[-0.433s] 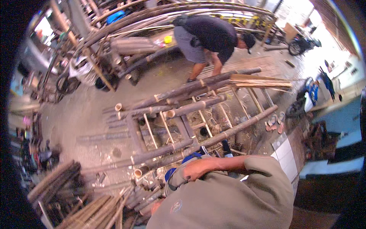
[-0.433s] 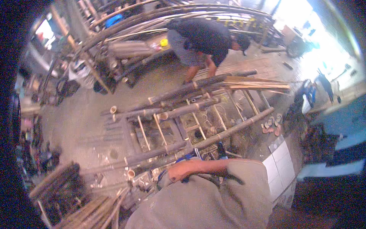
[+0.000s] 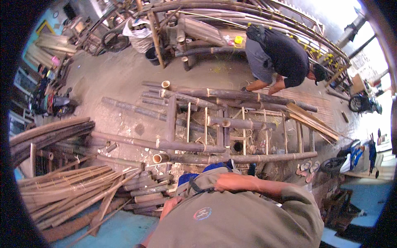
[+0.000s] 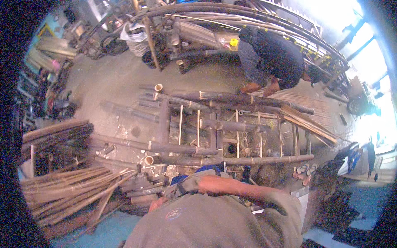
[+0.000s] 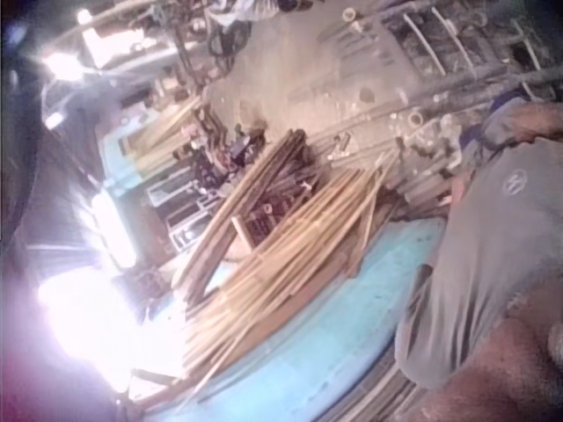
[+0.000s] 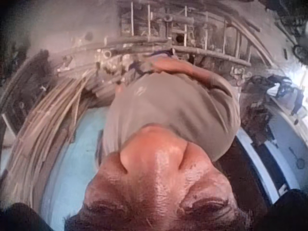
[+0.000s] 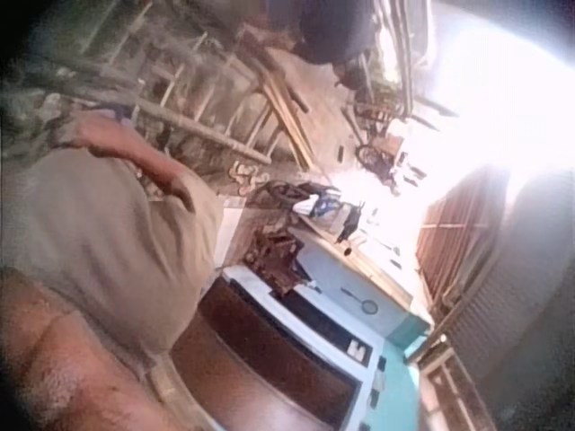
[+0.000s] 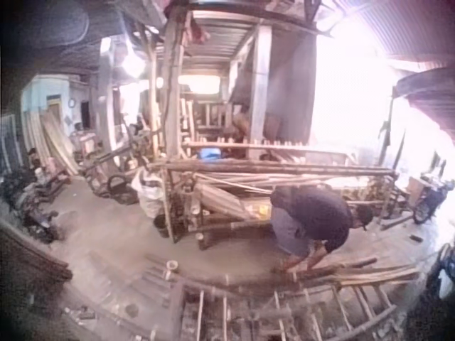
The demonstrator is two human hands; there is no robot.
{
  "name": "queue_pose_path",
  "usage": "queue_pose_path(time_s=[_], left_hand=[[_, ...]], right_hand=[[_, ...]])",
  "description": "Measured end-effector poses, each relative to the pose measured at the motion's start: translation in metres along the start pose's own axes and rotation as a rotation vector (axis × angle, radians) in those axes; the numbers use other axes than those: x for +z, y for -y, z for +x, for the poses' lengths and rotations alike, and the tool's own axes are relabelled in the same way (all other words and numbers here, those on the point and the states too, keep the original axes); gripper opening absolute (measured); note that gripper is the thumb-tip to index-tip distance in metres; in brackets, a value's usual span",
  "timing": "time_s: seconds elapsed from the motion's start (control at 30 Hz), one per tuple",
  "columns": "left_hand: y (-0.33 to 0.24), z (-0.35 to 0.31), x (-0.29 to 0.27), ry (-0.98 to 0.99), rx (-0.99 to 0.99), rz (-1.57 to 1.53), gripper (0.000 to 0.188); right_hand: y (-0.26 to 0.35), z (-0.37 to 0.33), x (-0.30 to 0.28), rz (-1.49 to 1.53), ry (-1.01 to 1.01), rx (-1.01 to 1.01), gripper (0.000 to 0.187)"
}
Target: The person assembles a bamboo frame by fitting poles into joints and securing them with thin strips. They then use a knife to shave and smooth the ends of bamboo pieces to prepare them for insertion.
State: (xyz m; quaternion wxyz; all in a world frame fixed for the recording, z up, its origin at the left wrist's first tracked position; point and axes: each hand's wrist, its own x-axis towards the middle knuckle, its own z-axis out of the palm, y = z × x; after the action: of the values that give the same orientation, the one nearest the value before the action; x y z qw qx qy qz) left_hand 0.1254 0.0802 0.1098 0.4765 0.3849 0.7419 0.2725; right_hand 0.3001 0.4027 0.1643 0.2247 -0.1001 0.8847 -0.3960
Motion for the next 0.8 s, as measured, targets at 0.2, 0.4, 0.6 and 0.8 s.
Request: queue_pose_path(time_s=[0.2,0.4,0.6,0.8], left_hand=[[-0.016,0.006,-0.010,0.019,0.234,0.127,0.042],[-0.029,-0.001,-0.018,0.056,0.031,0.022,0.039],[0.027,-0.020,0.010,-0.061,0.174,0.108,0.033],[-0.038,-0.032,-0.017,0.120,-0.152,0.338,0.034]], right_hand=[[0.019,-0.038,-0.011,0.171,-0.226,-0.106,0.018],[-0.007,0.001,0.012,0.066,-0.015,-0.051,0.024],[-0.013,0.024,0.014,0.127,-0.006,-0.202,0.026],[-0.001,0.031,0.003,0.073,0.027,-0.220,0.028]])
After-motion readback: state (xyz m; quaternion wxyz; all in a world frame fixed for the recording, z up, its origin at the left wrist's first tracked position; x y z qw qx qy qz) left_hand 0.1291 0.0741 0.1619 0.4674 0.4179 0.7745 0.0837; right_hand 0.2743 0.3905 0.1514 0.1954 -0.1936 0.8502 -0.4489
